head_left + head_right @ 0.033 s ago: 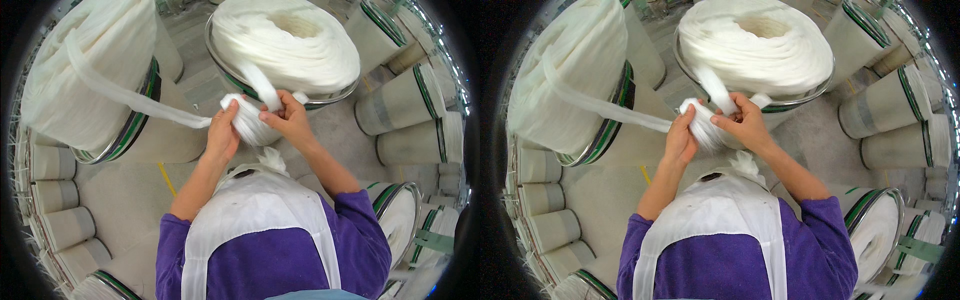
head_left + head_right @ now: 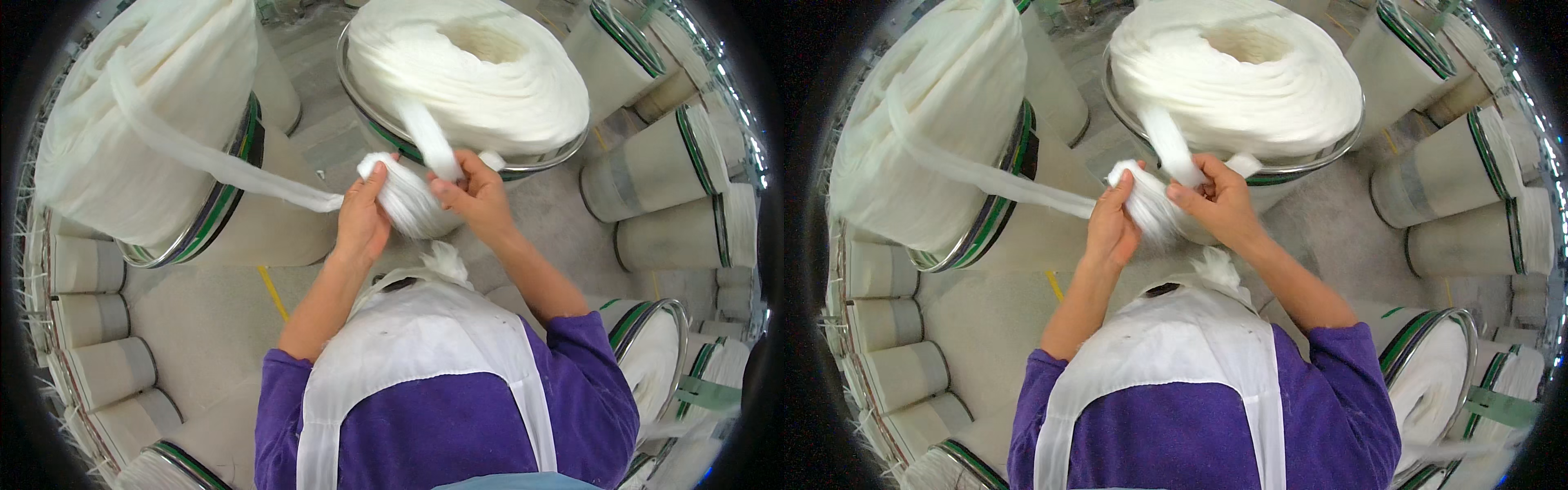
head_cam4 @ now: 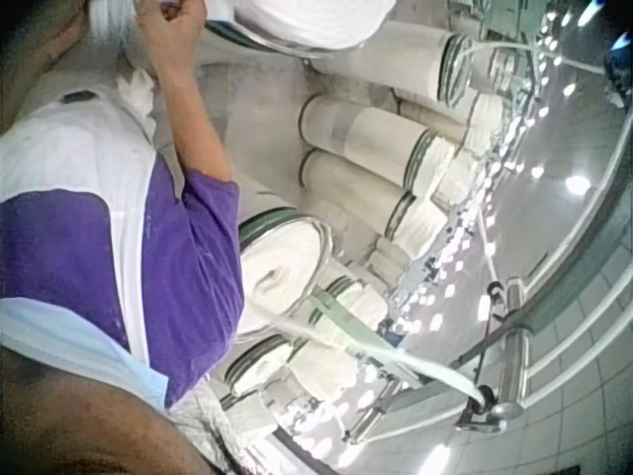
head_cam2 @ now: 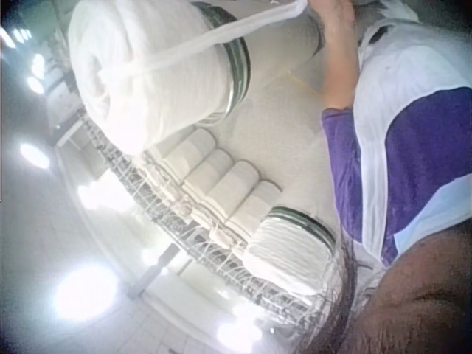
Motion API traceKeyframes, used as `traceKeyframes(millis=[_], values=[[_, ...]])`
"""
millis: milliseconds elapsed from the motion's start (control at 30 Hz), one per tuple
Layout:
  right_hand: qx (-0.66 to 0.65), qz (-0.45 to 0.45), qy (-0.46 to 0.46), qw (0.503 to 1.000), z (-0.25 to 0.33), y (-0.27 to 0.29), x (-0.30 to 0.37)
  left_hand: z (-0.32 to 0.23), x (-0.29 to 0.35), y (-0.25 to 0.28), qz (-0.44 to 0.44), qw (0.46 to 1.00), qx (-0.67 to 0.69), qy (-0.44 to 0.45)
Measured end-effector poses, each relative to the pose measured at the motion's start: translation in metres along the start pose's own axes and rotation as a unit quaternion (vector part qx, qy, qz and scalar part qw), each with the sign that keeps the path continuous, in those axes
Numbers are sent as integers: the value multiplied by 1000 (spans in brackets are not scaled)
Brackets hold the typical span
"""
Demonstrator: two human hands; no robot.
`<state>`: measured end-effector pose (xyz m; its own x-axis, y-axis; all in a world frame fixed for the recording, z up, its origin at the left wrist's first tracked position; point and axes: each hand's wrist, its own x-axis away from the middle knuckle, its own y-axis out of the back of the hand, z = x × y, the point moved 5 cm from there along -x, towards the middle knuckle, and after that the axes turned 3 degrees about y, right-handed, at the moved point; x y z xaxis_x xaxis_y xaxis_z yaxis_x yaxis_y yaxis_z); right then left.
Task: The person walks among large white textile roving bobbins in a factory, then repeatedly pulls strands from the bobbins, twists them together by hand, and uses a small wooden stick to secure the twisted ends. The person moves between bobbins and repeats the same handling steps.
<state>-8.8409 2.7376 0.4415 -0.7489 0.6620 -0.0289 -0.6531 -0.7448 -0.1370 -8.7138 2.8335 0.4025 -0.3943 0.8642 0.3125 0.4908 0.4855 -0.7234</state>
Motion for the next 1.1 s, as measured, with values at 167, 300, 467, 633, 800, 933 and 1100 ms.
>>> traceKeyframes(millis=[167, 300, 467, 633, 800, 933, 1100], values=[[111, 50, 163, 979, 13, -3, 8, -12, -2, 5, -65, 998, 17, -15], [154, 46, 75, 984, -4, -3, 4, -26, 7, -21, 103, 983, 143, -53], [202, 4, 39, 979, -3, -5, 4, -35, 16, -37, 58, 989, -16, -138], [251, -73, 241, 934, 25, -12, 37, -47, 8, -37, 24, 993, 13, -118], [186, 422, 92, 883, -78, -93, 46, -59, 7, -52, 65, 993, -9, -103], [312, 682, -31, 661, -217, -140, 61, -64, 19, -65, 70, 994, -8, -88], [549, 585, 128, 584, -298, -165, 61, -61, 33, -58, 65, 995, -29, -76]])
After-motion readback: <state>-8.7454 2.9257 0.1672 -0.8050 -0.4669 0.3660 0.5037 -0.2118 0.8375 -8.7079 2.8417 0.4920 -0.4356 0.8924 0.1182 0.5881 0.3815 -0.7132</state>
